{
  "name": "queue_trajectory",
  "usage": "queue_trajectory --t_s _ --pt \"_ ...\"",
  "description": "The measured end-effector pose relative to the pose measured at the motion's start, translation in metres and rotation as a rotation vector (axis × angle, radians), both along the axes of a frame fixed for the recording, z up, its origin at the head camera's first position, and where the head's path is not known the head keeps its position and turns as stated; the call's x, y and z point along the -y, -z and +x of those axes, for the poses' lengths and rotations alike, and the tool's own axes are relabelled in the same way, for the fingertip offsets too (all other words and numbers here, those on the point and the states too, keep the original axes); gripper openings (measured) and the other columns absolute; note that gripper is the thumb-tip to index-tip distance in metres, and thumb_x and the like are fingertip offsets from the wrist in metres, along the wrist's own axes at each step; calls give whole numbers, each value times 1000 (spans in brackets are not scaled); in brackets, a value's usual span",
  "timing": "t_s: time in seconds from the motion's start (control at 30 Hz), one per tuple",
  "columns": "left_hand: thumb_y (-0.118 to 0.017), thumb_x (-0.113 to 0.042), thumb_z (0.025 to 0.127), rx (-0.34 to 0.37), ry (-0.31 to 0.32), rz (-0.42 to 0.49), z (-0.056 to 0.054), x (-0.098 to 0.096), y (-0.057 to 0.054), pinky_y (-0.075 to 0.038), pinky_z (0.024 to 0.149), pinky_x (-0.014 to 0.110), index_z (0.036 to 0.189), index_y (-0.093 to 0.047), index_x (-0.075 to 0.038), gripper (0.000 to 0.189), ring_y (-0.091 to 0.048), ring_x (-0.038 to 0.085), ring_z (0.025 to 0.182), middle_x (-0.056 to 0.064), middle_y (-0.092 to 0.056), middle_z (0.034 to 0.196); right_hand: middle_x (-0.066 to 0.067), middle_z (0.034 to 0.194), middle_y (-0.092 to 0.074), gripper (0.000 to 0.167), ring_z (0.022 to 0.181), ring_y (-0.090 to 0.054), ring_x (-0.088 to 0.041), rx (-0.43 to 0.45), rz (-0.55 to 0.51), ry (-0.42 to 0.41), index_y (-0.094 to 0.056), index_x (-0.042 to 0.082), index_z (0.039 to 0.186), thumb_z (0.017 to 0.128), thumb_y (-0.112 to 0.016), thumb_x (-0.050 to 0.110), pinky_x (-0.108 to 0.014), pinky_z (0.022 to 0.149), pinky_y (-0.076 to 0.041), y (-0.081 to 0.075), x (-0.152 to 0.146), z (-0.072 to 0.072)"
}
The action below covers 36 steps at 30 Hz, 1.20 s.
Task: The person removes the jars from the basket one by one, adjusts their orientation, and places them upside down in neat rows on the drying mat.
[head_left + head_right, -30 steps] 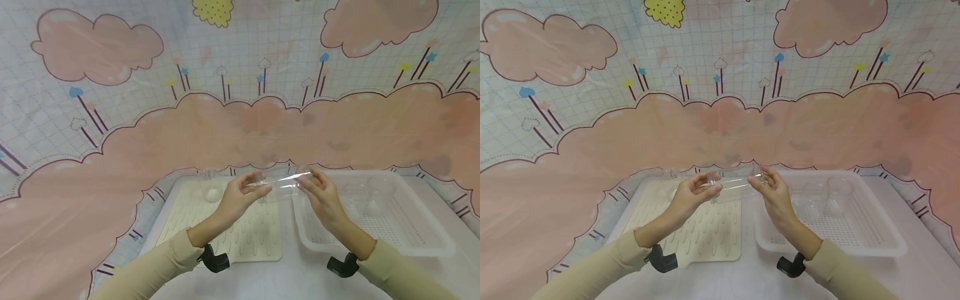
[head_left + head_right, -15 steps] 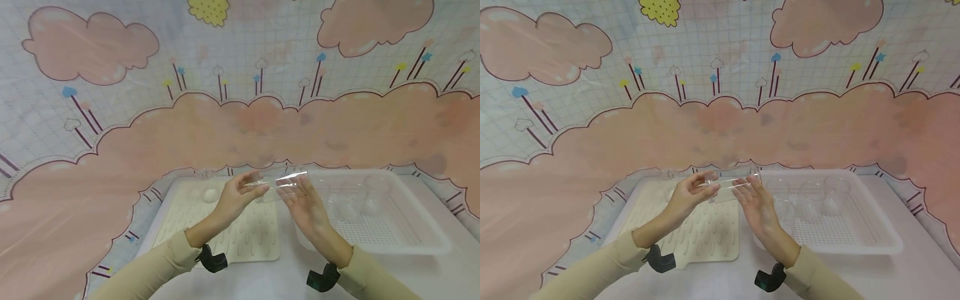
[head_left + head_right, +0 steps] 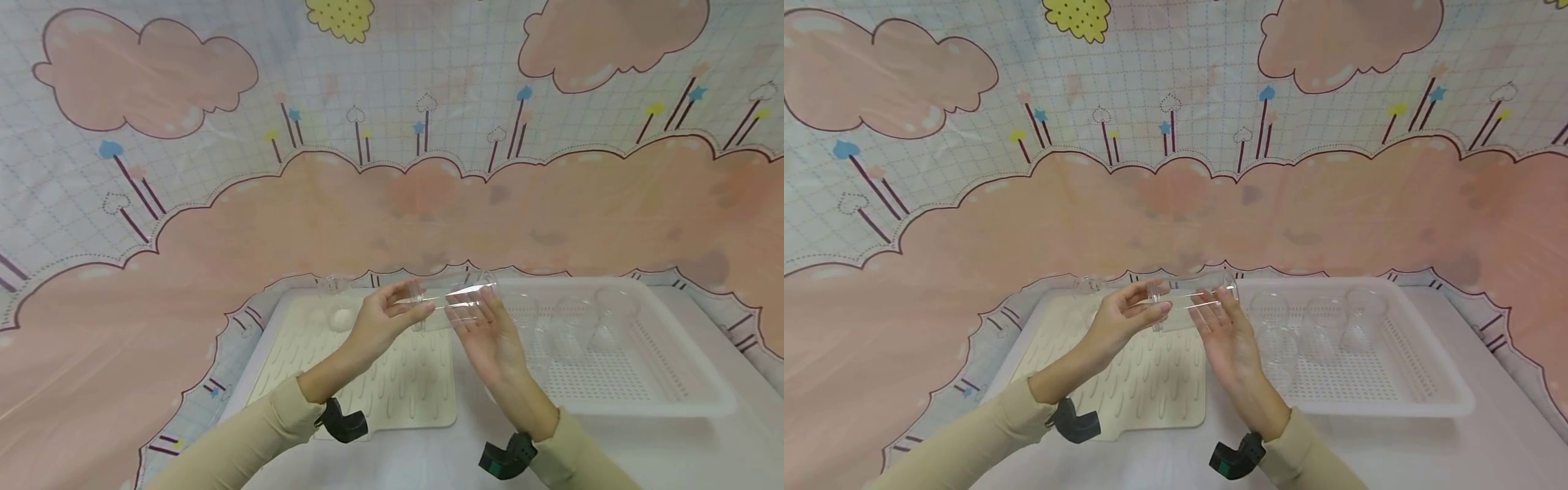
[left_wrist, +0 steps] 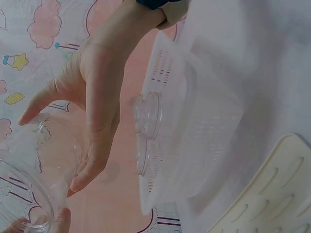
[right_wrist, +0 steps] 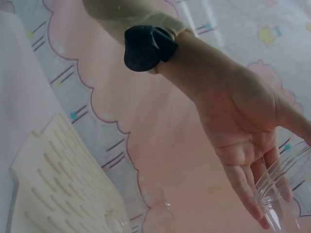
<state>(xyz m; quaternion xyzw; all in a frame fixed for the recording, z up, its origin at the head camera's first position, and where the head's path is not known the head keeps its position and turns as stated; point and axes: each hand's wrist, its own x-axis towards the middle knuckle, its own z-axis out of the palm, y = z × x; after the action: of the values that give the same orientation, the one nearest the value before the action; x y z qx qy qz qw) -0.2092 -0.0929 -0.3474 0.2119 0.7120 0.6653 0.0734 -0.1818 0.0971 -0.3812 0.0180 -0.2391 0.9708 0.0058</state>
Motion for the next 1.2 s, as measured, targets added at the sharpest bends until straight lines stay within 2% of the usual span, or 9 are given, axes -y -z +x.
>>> queue_trajectory --t_s 0.17,0.33,0.5,0.6,0.7,0.83,0.97,1.1,1.2 --pt "-75 -19 90 -2 8 -26 -3 2 -1 -54 93 36 145 -47 -2 63 -64 24 115 10 -59 136 -11 126 -53 52 126 -48 -27 17 19 -2 -37 9 134 96 -65 31 -37 115 -34 0 3 -1" --pt "-75 -20 90 1 26 -26 -7 5 -1 -54 94 37 146 -47 -7 64 -62 26 118 11 -59 136 -14 132 -48 51 135 -40 -32 2 26 -9 -34 10 135 98 -63 30 -38 115 -33 2 4 -3" --pt "-78 -27 88 -3 21 -22 -13 10 4 -52 97 41 148 -44 -8 72 -58 28 124 13 -55 141 -16 140 -39 55 138 -36 -34 -10 12 -12 -29 11 139 99 -62 29 -38 117 -30 1 4 -7" --pt "-78 -29 87 -26 6 -27 -15 16 7 -51 99 42 148 -45 -10 72 -57 28 126 13 -53 143 -16 141 -37 62 138 -36 -33 10 -2 -5 -26 11 143 98 -64 28 -37 117 -30 0 3 -10" --pt "-77 -24 88 -80 -8 -18 -17 22 9 -48 102 45 147 -45 -10 69 -54 29 128 13 -54 142 -15 139 -37 62 135 -39 -31 22 2 2 -24 10 143 98 -63 26 -36 117 -30 -1 3 -14" --pt "-76 -13 89 -176 -44 -7 -18 31 11 -44 106 48 144 -48 -4 63 -53 30 129 12 -56 139 -15 138 -37 56 131 -43 -29 14 26 7 -26 11 140 99 -61 25 -37 117 -29 -2 1 -20" --pt "-75 -8 89 -238 -100 -29 -19 45 14 -42 107 49 142 -49 -2 59 -52 27 128 9 -57 138 -17 140 -34 52 133 -41 -29 9 21 12 -28 10 137 99 -61 22 -37 118 -27 -5 1 -27" --pt "-75 -9 89 -276 -170 -76 -22 61 18 -41 108 51 141 -52 -6 57 -51 26 128 9 -57 139 -16 144 -30 58 134 -39 -28 7 37 12 -23 12 146 101 -59 21 -35 117 -28 -7 1 -33" --pt "-77 -11 89 -294 -224 -112 -24 74 22 -40 108 49 139 -53 -7 56 -50 25 128 8 -56 138 -14 139 -33 60 131 -40 -27 -2 81 18 -22 15 151 101 -56 20 -34 117 -29 -9 2 -37"
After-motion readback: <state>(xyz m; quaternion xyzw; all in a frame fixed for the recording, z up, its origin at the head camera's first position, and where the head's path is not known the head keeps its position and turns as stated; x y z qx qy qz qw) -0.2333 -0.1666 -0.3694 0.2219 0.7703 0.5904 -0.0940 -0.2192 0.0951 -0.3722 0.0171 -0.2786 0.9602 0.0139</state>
